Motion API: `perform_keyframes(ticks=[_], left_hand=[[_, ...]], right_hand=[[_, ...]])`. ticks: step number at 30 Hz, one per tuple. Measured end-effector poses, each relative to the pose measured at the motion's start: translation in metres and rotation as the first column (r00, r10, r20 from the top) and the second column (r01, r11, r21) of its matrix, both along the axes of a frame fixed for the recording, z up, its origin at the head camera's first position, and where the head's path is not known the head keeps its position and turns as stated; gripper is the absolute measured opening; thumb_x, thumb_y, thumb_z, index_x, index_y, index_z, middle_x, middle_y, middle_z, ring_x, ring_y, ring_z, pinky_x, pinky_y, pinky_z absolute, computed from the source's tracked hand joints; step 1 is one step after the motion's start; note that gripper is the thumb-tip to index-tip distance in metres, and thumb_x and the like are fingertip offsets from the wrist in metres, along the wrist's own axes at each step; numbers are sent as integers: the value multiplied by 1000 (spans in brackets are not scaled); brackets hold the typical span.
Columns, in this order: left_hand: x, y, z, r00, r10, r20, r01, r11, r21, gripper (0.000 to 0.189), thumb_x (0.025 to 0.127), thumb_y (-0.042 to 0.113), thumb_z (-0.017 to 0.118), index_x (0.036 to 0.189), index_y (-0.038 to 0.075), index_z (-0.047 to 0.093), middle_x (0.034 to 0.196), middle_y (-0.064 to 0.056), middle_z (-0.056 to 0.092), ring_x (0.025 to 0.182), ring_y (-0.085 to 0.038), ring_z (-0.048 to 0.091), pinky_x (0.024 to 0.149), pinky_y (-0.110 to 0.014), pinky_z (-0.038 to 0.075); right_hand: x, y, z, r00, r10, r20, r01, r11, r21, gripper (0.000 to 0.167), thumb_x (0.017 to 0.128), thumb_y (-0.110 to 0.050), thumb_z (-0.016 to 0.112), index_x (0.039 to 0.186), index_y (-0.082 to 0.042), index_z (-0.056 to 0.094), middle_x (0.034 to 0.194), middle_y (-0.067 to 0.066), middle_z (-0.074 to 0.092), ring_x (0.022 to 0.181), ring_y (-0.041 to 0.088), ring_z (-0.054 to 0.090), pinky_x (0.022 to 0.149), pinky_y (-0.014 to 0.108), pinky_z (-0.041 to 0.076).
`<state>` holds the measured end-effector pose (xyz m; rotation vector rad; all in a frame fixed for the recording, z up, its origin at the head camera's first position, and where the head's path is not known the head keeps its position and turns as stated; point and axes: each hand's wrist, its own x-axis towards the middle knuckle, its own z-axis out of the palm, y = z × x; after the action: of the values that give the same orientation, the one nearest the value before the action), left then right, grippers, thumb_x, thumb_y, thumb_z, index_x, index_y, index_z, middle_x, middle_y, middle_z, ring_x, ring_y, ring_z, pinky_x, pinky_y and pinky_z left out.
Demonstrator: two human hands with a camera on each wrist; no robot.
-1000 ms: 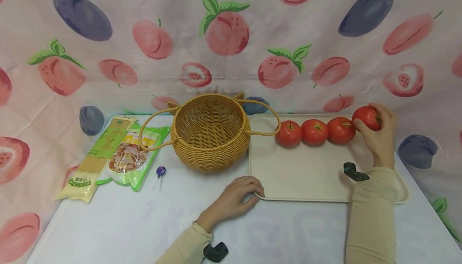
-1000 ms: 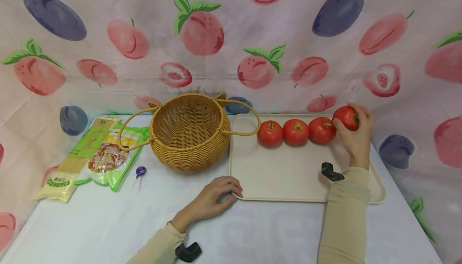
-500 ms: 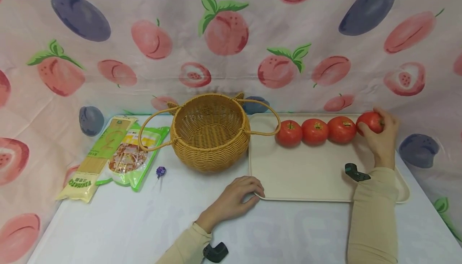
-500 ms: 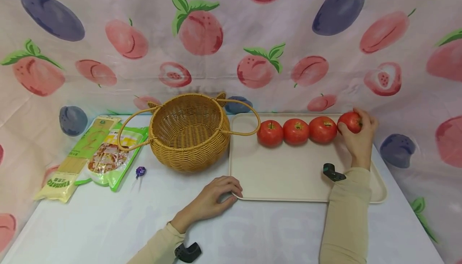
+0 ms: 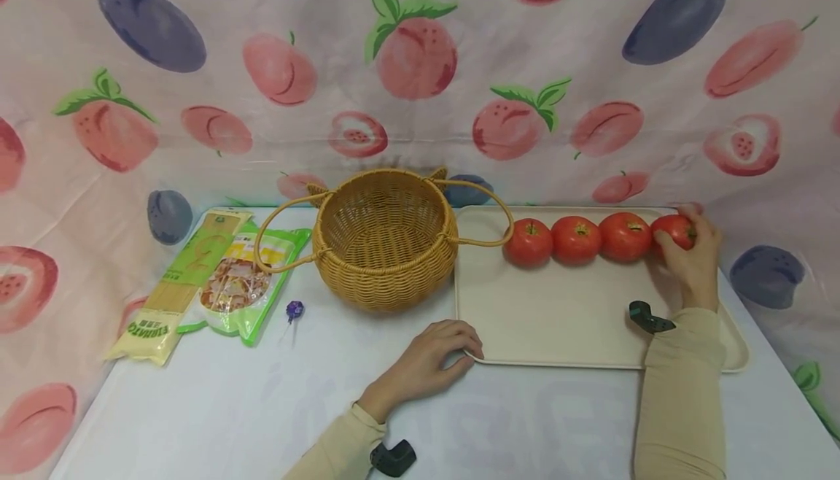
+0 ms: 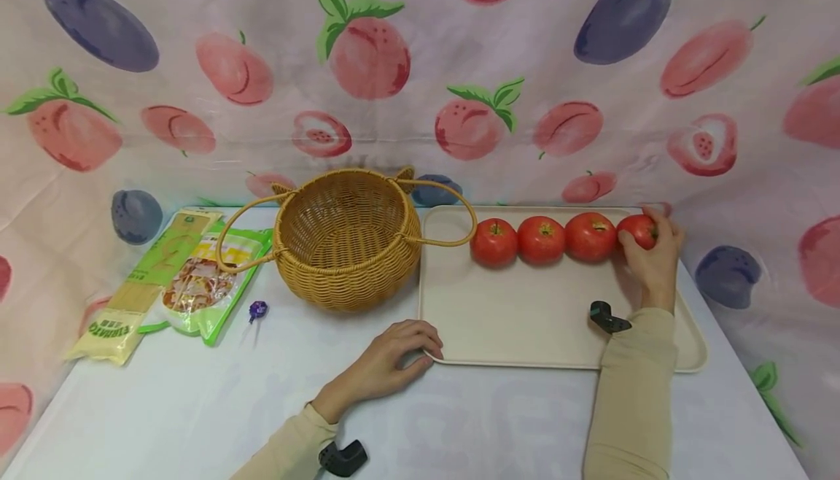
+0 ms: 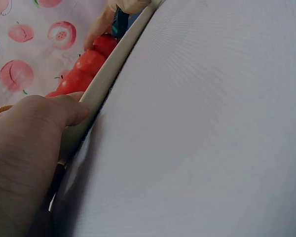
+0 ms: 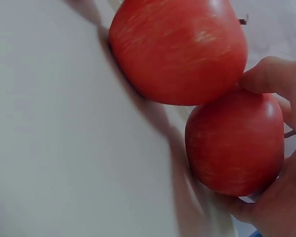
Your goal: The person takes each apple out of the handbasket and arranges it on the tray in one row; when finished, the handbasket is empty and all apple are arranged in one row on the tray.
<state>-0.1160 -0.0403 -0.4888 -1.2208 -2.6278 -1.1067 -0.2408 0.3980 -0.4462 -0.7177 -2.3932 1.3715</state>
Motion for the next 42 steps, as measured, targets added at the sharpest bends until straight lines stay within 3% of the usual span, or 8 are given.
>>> perform_keyframes(ticks=[11,16,21,33,38,42], left_hand=[[1,2,1,1000,-3,11,3,1000,3,11,93,21,59,99,27,64,112,15,58,118,-4,49,106,-26,39],[2,2,1,1000,-2,21,2,1000,5,11,93,20,59,99,27,64,111,16,57,118,-3,49,106,-27,38],[1,3,-1,1000,-3,18,3,1000,3,11,92,20,59,99,27,64,112,16,57,119,-3,48,106,-27,38],[-3,4,-2,1000,-19,-15,19,1000,-8,11,93,20,59,100,26,64,112,14,58,117,-4,50,104,-27,40],[-6,4,-3,1000,-25,-18,25,1000,7,11,93,19,58,100,25,64,113,13,58,117,-5,50,103,-26,41],[-10,2,-3,1000,-14,-9,14,999,52,13,92,16,59,102,23,64,117,9,57,118,-6,50,103,-25,42]], right_hand=[[0,3,-6,999,13,-40,-11,998,59,64,91,-25,53,149,-22,27,152,15,19,139,29,22,119,36,17],[-1,2,-5,998,-7,-63,5,1000,-29,54,95,-25,46,147,-25,31,154,10,18,141,20,20,118,27,14],[1,1,-5,1000,-8,-16,6,993,-116,57,97,-31,43,150,-29,22,157,2,14,144,15,15,120,27,11],[-1,1,-9,998,-55,-11,54,993,-108,62,95,-26,46,150,-25,19,157,4,13,144,16,15,119,26,12],[-3,-3,-1,988,-139,-63,130,983,-127,57,94,-26,50,146,-30,28,155,3,19,142,14,19,118,25,17],[-4,-13,8,951,-246,-189,233,968,-88,43,92,-24,52,133,-30,44,134,-8,38,126,11,33,108,23,28]])
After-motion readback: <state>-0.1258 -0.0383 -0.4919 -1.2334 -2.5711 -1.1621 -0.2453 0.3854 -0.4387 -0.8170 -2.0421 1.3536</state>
